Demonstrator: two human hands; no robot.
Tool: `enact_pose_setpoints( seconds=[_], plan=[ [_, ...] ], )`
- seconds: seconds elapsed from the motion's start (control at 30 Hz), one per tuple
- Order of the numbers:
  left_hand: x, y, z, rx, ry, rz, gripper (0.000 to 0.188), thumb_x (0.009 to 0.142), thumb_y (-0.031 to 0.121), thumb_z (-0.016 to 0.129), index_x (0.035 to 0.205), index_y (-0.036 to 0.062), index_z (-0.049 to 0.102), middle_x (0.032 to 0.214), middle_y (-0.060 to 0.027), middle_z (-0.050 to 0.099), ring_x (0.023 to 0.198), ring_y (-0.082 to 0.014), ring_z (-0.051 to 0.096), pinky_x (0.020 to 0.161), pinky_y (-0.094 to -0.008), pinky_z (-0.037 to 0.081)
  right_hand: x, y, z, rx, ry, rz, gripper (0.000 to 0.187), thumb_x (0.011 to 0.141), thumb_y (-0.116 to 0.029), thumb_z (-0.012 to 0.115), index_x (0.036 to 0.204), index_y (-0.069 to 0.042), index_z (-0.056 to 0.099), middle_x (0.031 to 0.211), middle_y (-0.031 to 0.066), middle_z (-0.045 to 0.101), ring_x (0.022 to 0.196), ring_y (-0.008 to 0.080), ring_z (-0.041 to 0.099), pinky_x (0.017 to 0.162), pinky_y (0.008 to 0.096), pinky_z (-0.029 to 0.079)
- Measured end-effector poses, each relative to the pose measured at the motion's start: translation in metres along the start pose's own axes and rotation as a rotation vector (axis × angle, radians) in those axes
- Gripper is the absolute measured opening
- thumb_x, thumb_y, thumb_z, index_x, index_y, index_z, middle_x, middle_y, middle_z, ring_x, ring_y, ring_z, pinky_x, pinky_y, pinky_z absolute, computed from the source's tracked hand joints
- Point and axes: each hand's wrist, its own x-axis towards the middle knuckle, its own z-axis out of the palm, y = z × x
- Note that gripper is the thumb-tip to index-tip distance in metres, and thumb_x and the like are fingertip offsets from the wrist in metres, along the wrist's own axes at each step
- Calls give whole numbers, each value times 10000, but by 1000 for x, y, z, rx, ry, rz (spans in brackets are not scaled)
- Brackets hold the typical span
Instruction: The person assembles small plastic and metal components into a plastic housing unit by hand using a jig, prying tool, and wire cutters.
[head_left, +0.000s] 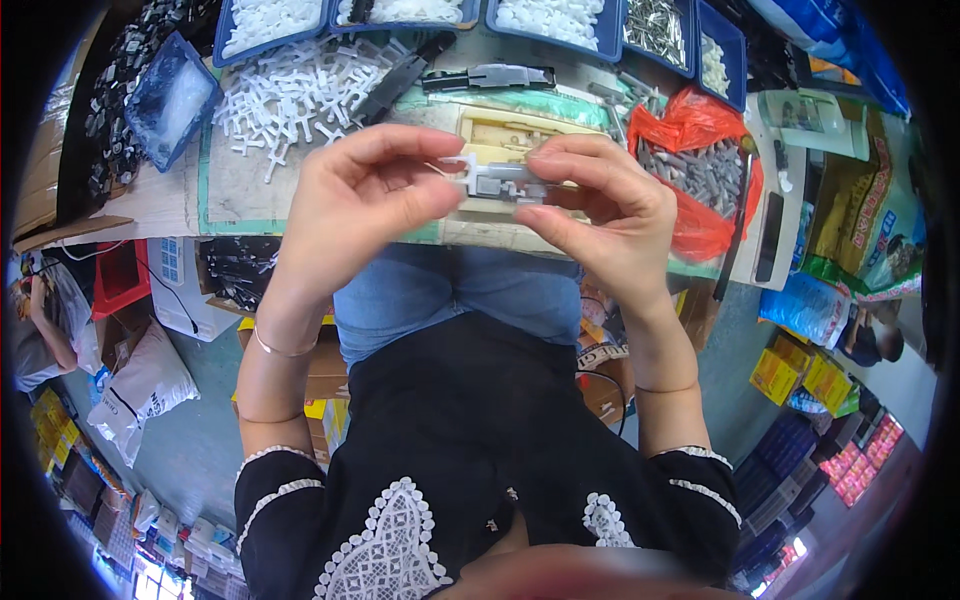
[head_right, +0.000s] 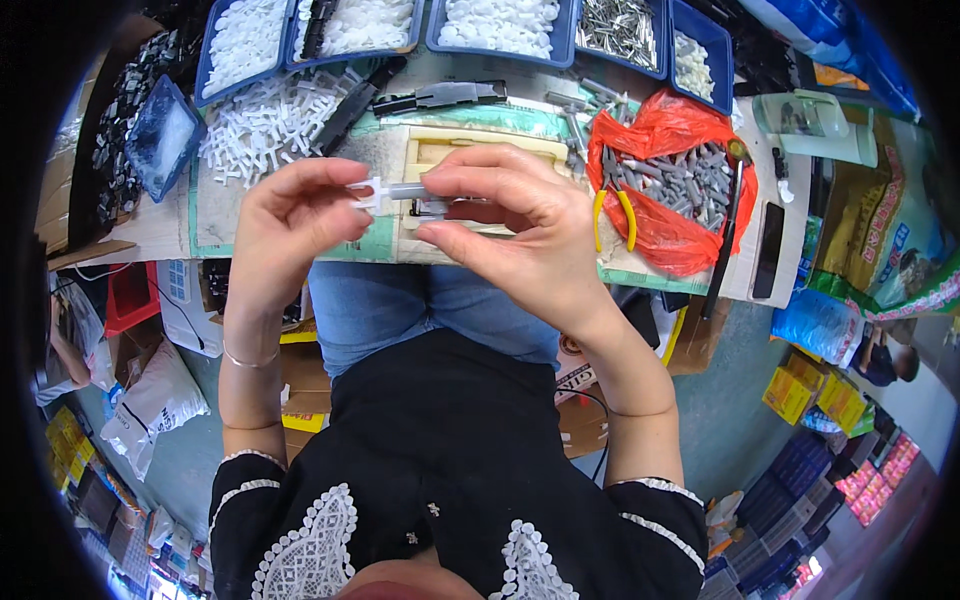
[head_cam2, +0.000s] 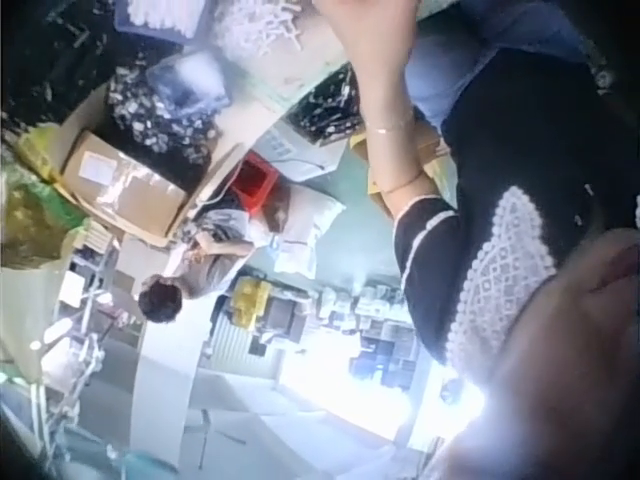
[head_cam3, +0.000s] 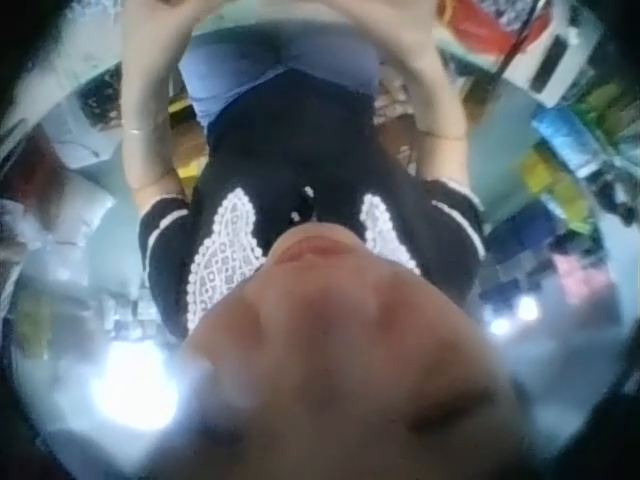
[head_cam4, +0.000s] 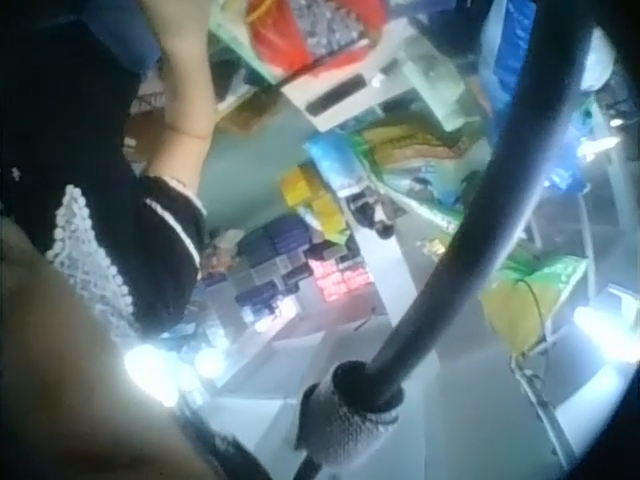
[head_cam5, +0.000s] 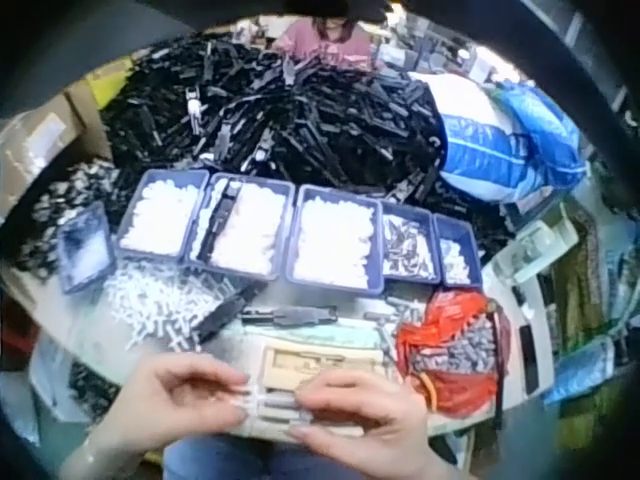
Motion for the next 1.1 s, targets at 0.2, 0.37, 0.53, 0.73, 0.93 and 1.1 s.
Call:
enact_pose_setpoints(
  seconds=[0.2, 0.37, 0.53, 0.73, 0.93, 1.1],
  plan=[
    [-7, -26, 18, 848, -149, 435, 203, 785, 36, 664, 980, -12, 633, 846, -128, 622, 703, -255, 608, 604, -318, 487, -29, 2, -26, -399, -133, -88, 276, 659, -17, 771, 917, -20, 674, 940, 99, 648, 854, 197, 637, 720, 294, 516],
    [4, -55, 29, 1200, -33, 759, 278, 730, 75, 678, 997, 22, 618, 942, -75, 610, 858, -239, 580, 716, -350, 448, -54, 20, -50, -659, 74, -51, 256, 637, -48, 770, 879, -42, 686, 924, 60, 666, 902, 222, 577, 807, 329, 447],
    [11, -80, 32, 1424, -27, 917, 302, 710, 86, 695, 1006, 58, 639, 1022, -45, 616, 937, -213, 574, 785, -337, 411, -51, 43, -58, -715, 62, -102, 264, 630, -63, 771, 882, -66, 693, 922, 45, 667, 894, 215, 555, 807, 334, 436],
    [16, -94, 32, 1416, 50, 987, 267, 717, 100, 649, 979, 49, 636, 1014, -30, 606, 931, -165, 580, 783, -311, 398, -41, 52, -63, -713, -57, -133, 268, 629, -93, 772, 886, -81, 696, 920, 22, 667, 908, 220, 546, 830, 347, 423],
    [21, -97, 34, 1490, 128, 1050, 254, 712, 123, 657, 959, 68, 642, 969, -13, 599, 873, -133, 580, 726, -291, 379, -35, 46, -63, -827, -106, -138, 248, 649, -149, 766, 884, -103, 703, 947, 4, 655, 948, 227, 531, 847, 368, 410],
    [21, -96, 37, 1552, 118, 1053, 257, 715, 142, 659, 959, 67, 638, 946, -16, 581, 869, -131, 581, 715, -294, 380, -46, 55, -60, -925, 37, -109, 241, 666, -171, 758, 894, -116, 700, 948, 22, 598, 964, 243, 512, 859, 377, 370]
  ],
)
